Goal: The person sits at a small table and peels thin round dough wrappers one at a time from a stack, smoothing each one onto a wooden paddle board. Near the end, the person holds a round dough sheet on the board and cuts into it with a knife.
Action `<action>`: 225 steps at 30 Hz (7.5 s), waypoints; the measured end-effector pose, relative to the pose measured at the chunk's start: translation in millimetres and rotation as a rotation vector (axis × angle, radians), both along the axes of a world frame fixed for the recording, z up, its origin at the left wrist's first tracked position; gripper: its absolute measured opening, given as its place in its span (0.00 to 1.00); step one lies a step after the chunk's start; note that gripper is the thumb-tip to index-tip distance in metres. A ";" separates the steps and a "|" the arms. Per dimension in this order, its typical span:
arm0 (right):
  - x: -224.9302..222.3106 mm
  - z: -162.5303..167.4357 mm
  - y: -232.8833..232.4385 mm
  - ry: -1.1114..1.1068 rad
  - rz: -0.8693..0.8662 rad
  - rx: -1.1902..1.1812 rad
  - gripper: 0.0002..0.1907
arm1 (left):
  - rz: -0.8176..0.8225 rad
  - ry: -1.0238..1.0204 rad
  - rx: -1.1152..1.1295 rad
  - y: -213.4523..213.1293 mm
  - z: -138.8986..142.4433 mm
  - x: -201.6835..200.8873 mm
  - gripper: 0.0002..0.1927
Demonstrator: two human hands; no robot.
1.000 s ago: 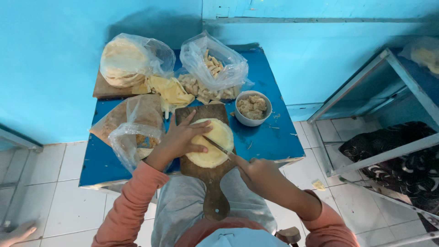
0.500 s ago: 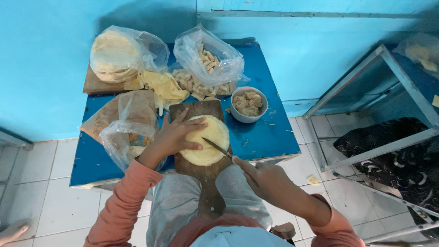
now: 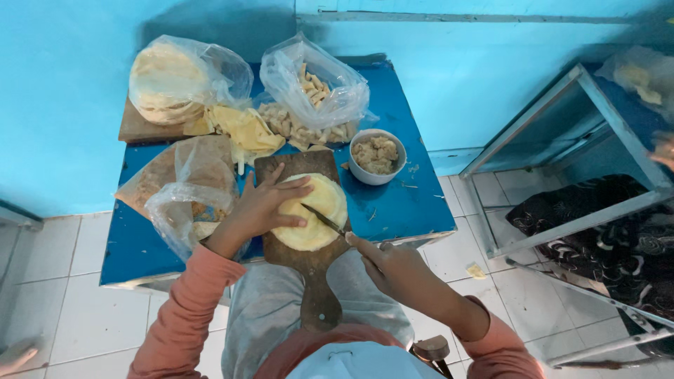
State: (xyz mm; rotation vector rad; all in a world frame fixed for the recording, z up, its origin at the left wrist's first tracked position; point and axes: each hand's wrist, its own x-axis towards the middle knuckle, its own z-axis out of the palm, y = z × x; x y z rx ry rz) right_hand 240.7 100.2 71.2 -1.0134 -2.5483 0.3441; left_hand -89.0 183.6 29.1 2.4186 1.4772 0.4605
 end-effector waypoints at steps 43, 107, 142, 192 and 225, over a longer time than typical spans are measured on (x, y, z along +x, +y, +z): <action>25.7 -13.3 -23.1 -0.144 -0.084 0.007 0.29 | -0.223 -0.056 0.036 -5.2 0.5 34.0 0.49; 39.5 -43.6 -38.0 -0.117 -0.087 0.013 0.30 | -0.242 -0.084 0.070 -6.7 0.2 26.2 0.50; -10.0 25.6 16.9 0.185 -0.068 -0.133 0.32 | 0.454 -0.313 0.355 -47.9 1.7 17.4 0.25; -44.2 -10.2 38.6 -0.086 0.011 0.026 0.30 | 0.546 -0.080 0.373 -42.4 -17.6 31.8 0.27; -8.3 -29.1 16.2 -0.108 0.029 0.050 0.34 | 0.569 -0.019 0.385 -40.6 -25.5 28.6 0.25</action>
